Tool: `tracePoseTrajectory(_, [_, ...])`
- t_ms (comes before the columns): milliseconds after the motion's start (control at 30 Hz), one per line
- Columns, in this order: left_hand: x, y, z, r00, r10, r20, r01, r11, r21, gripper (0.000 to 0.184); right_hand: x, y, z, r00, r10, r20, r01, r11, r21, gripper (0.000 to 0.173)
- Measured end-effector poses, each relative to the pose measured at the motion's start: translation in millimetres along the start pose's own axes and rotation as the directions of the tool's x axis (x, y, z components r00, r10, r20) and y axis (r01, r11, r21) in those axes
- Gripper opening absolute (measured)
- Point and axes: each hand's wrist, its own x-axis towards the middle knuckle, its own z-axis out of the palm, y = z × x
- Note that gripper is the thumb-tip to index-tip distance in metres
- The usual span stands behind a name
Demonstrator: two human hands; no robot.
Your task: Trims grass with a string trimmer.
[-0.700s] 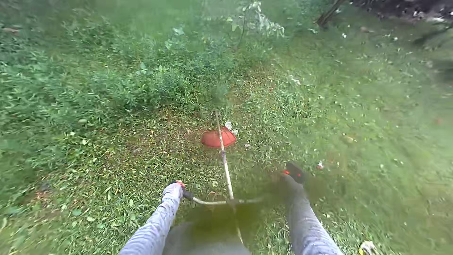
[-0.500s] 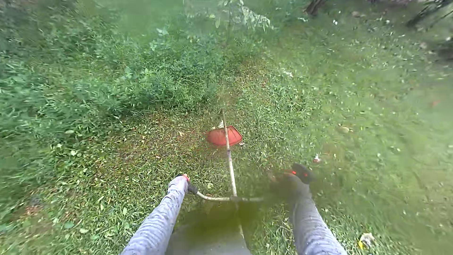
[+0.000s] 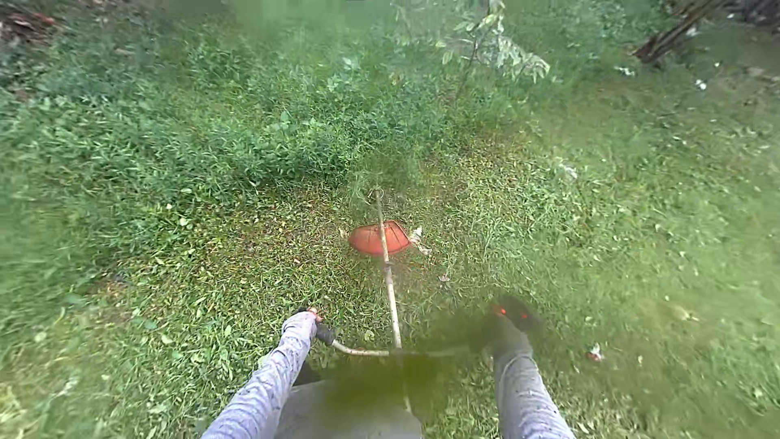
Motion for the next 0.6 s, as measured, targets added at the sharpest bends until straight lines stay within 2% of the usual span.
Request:
tracePoseTrajectory(33, [-1,-5,-2,1.0,-0.011,0.008,0.011,1.0,-0.026,0.04,-6,-9,4,0.999,0.025,0.048,-0.021,0.998,-0.063,0.039])
tracePoseTrajectory(100, [-8,-14,-7,1.0,-0.012,0.016,0.012,1.0,-0.02,0.041,13,3,23,0.998,-0.036,-0.051,0.03,0.993,-0.116,0.034])
tracePoseTrajectory(133, [-10,-22,-8,1.0,-0.009,0.016,0.01,1.0,-0.019,0.04,14,6,28,0.998,-0.044,-0.045,0.039,0.993,-0.11,0.035])
tracePoseTrajectory(233, [-9,-49,-10,1.0,-0.025,0.016,0.026,0.998,-0.064,0.04,4,-4,46,1.0,-0.012,0.024,0.016,0.981,-0.194,0.037])
tracePoseTrajectory(300, [-5,-69,-8,0.998,-0.058,0.002,0.058,0.991,-0.122,0.042,7,-1,64,0.998,-0.052,0.021,0.056,0.967,-0.25,0.033])
tracePoseTrajectory(400, [-3,-104,-9,0.993,-0.121,0.003,0.118,0.969,-0.217,0.044,-16,-13,86,0.99,-0.047,0.132,0.09,0.935,-0.343,0.043])
tracePoseTrajectory(533, [-9,-152,-16,0.992,-0.124,0.036,0.129,0.965,-0.229,0.041,-49,-17,135,0.991,-0.109,0.081,0.119,0.983,-0.137,0.035])
tracePoseTrajectory(600, [-10,-177,-16,0.988,-0.144,0.05,0.152,0.939,-0.309,0.04,-55,-9,155,0.96,-0.236,0.152,0.257,0.956,-0.142,0.036])
